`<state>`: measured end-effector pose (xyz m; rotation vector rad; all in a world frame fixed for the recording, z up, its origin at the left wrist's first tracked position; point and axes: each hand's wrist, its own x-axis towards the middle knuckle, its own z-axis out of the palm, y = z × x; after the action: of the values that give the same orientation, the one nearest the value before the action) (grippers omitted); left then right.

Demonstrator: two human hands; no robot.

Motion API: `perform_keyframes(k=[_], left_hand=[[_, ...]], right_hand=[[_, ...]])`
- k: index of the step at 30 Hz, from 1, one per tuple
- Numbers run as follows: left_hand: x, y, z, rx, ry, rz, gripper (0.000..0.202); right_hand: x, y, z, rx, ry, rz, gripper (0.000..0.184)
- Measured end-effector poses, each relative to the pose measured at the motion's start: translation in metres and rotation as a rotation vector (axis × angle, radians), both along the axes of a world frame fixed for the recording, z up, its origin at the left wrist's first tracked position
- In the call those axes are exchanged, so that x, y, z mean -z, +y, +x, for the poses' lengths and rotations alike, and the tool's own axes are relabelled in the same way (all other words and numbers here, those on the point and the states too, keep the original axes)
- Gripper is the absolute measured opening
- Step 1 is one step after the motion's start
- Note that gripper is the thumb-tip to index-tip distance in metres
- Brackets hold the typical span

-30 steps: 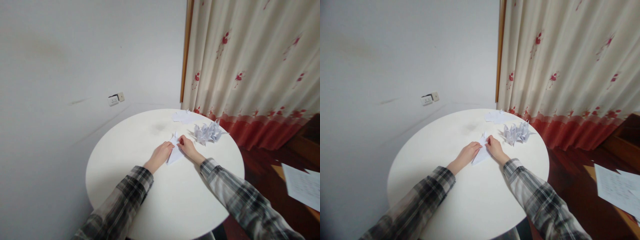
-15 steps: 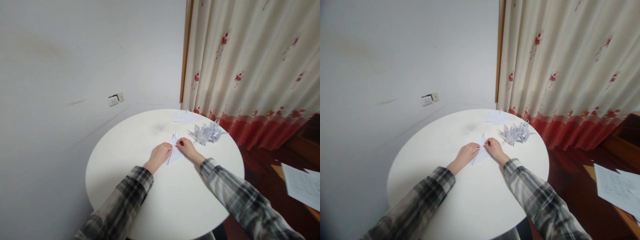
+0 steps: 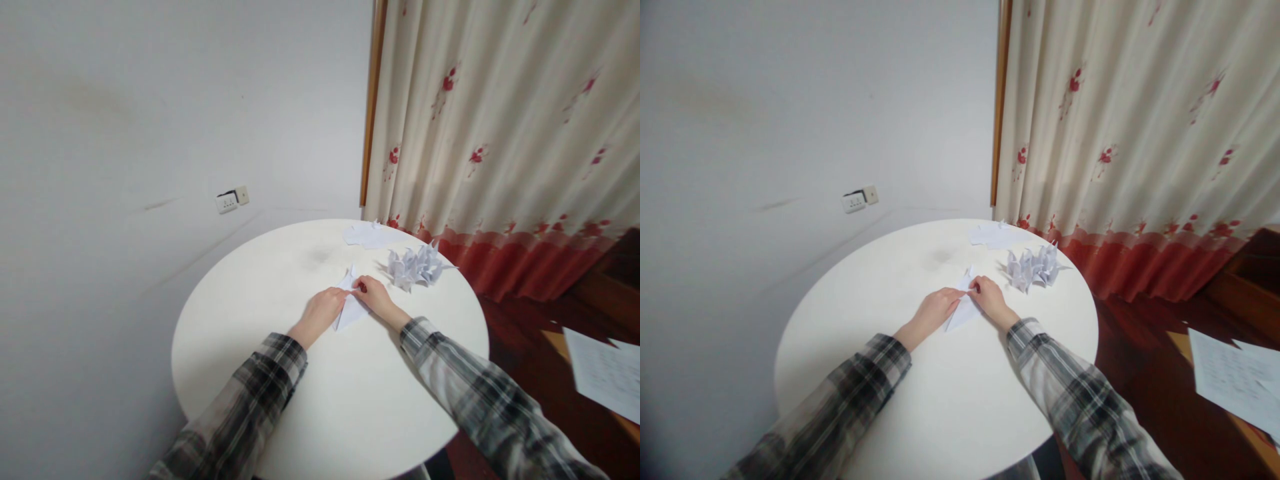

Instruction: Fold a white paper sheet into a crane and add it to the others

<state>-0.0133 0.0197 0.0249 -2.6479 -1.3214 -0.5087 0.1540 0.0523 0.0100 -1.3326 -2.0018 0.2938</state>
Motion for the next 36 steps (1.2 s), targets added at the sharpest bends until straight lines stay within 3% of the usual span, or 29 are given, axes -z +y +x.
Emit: perform_keyframes(k=[3,7,11,17,22,36], left_hand=[[0.002,0.0,-0.001,0.021,-0.019,0.011,0.027],[0.005,0.001,-0.004,-0.024,-0.107,0.055,0.033],[0.008,0.003,-0.005,-0.031,-0.137,0.038,0.028],[0.011,0.008,-0.006,-0.024,-0.115,-0.009,0.022],[0.01,0.006,-0.005,-0.025,-0.067,0.036,0.021],[0.001,0.003,-0.003,-0.02,0.077,0.014,0.023]], right_hand=[[0.002,0.001,0.001,-0.012,0.054,-0.022,0.015],[0.009,0.006,0.002,-0.04,0.251,-0.068,0.038],[0.012,0.01,0.003,-0.049,0.347,-0.106,0.041],[0.006,0.003,0.001,0.024,0.192,-0.036,0.037],[-0.001,-0.004,0.0,-0.02,-0.041,0.133,0.015],[-0.013,-0.019,0.004,-0.206,-0.329,0.147,0.023]])
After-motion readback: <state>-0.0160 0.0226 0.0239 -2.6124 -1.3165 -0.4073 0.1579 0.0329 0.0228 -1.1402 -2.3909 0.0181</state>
